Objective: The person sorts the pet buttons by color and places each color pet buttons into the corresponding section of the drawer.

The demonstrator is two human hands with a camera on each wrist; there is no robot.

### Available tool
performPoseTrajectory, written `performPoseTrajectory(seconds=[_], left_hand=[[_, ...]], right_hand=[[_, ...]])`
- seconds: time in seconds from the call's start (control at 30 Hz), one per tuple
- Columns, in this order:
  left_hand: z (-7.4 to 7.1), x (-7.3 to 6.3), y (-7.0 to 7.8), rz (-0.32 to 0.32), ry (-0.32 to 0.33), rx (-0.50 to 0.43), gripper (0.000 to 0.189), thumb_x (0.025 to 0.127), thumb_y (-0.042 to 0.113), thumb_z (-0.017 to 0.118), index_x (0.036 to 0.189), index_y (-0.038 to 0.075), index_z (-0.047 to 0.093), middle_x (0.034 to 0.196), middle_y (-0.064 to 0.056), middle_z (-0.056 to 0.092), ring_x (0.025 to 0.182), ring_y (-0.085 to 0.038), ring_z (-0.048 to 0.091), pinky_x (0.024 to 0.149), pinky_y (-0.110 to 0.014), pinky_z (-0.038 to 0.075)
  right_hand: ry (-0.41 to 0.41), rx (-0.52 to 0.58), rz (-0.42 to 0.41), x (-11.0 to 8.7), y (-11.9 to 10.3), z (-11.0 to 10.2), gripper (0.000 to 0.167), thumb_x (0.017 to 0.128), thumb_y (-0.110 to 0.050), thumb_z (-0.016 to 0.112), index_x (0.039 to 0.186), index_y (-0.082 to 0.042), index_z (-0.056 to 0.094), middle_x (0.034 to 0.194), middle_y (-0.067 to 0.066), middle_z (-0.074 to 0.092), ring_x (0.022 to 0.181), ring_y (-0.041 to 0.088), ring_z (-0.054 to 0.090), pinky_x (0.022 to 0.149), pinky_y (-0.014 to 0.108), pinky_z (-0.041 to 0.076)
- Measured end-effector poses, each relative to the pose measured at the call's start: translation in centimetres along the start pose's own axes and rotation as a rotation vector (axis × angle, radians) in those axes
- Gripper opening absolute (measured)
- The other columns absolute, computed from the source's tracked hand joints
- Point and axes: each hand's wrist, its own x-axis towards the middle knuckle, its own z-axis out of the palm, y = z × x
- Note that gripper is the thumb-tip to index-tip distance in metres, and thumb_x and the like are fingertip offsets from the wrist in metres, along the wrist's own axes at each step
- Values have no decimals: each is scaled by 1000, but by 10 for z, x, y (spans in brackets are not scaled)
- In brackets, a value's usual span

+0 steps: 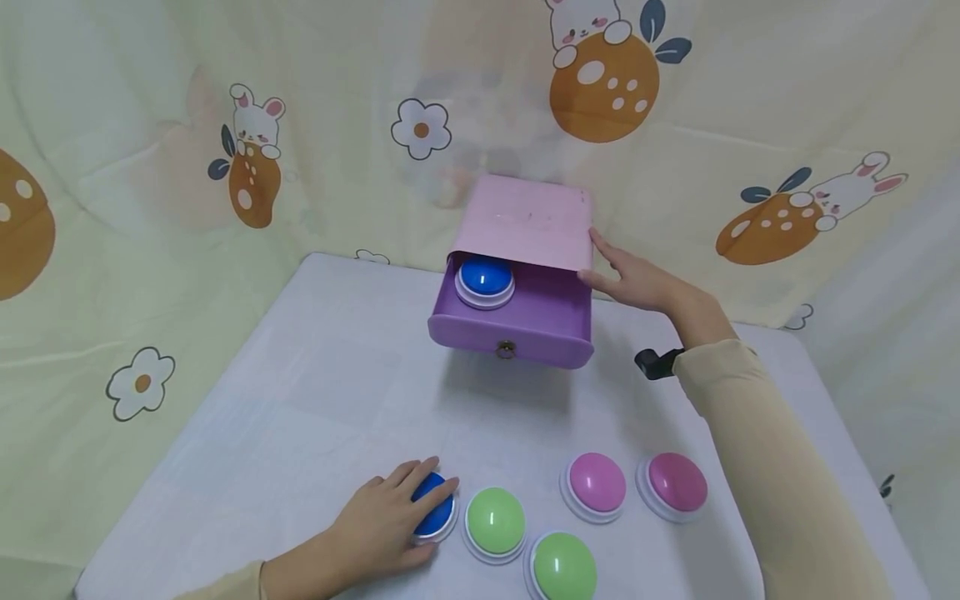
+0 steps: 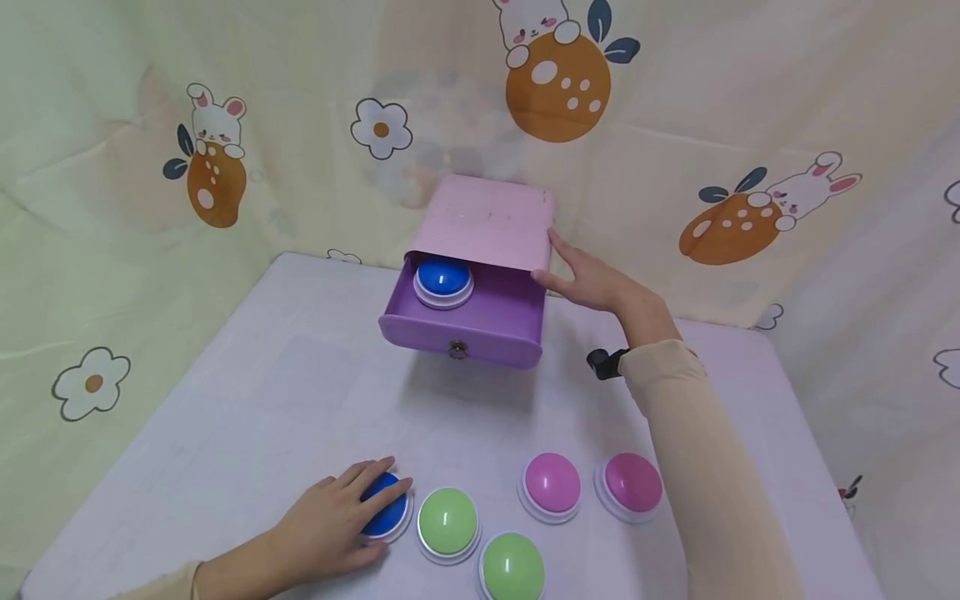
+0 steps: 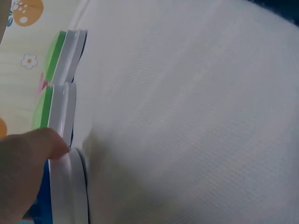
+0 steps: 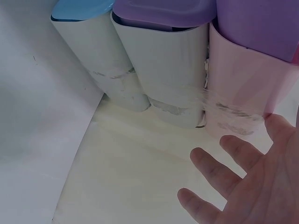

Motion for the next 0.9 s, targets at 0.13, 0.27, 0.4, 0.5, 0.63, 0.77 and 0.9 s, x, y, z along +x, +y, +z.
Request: performPoseTrajectory(seconds=[0.13, 0.27, 0.4, 0.5, 0.63, 0.77, 0.9], left_hand=[[-1, 0, 1, -10, -17, 15, 71, 83, 57, 60, 145, 35, 35, 144, -6, 42, 122, -23, 48, 79, -42, 56], [-3, 1, 2, -16, -21, 2, 69, 81, 53, 63, 143, 34, 38, 138, -6, 46, 118, -23, 49, 77, -39, 57], [-6, 4, 3, -26, -59, -45, 68, 80, 50, 65, 142, 37, 39, 138, -8, 46, 117, -26, 50, 75, -39, 58], [-10, 8, 4, -26, -94, -64, 67, 80, 49, 67, 141, 39, 40, 138, -9, 47, 115, -28, 51, 73, -41, 58], [-14, 11, 4, 0, -104, -41, 63, 78, 48, 69, 137, 37, 47, 133, -9, 50, 109, -26, 53, 67, -38, 58], [-16, 13, 5, 28, -100, -17, 60, 77, 47, 72, 131, 34, 52, 128, -9, 51, 104, -25, 53, 62, -34, 57], [-19, 14, 6, 32, -111, -21, 58, 76, 45, 73, 129, 33, 52, 127, -8, 51, 103, -25, 53, 61, -34, 57]], right_hand=[[-4, 1, 2, 0, 1, -1, 85, 91, -62, 43, 149, -35, -13, 161, 5, -3, 147, 36, 5, 113, 62, 13], [-6, 4, 2, 0, 2, -1, 85, 91, -62, 43, 149, -36, -14, 161, 5, -3, 147, 36, 5, 113, 63, 13], [-5, 3, 0, 1, 1, 0, 85, 91, -63, 43, 149, -35, -14, 161, 5, -3, 147, 37, 5, 113, 63, 13], [-5, 15, 6, 1, 1, 0, 85, 91, -62, 43, 149, -36, -13, 161, 4, -4, 147, 36, 5, 113, 63, 14], [-9, 31, 10, 1, 2, 1, 86, 90, -63, 44, 148, -37, -14, 161, 1, -5, 147, 35, 4, 113, 63, 14], [-10, 30, 10, 1, 3, 1, 86, 90, -63, 43, 148, -37, -15, 161, 1, -6, 147, 36, 4, 112, 64, 13], [-13, 35, 16, 1, 5, 1, 85, 90, -65, 43, 147, -40, -15, 160, 0, -7, 147, 36, 3, 112, 65, 13]])
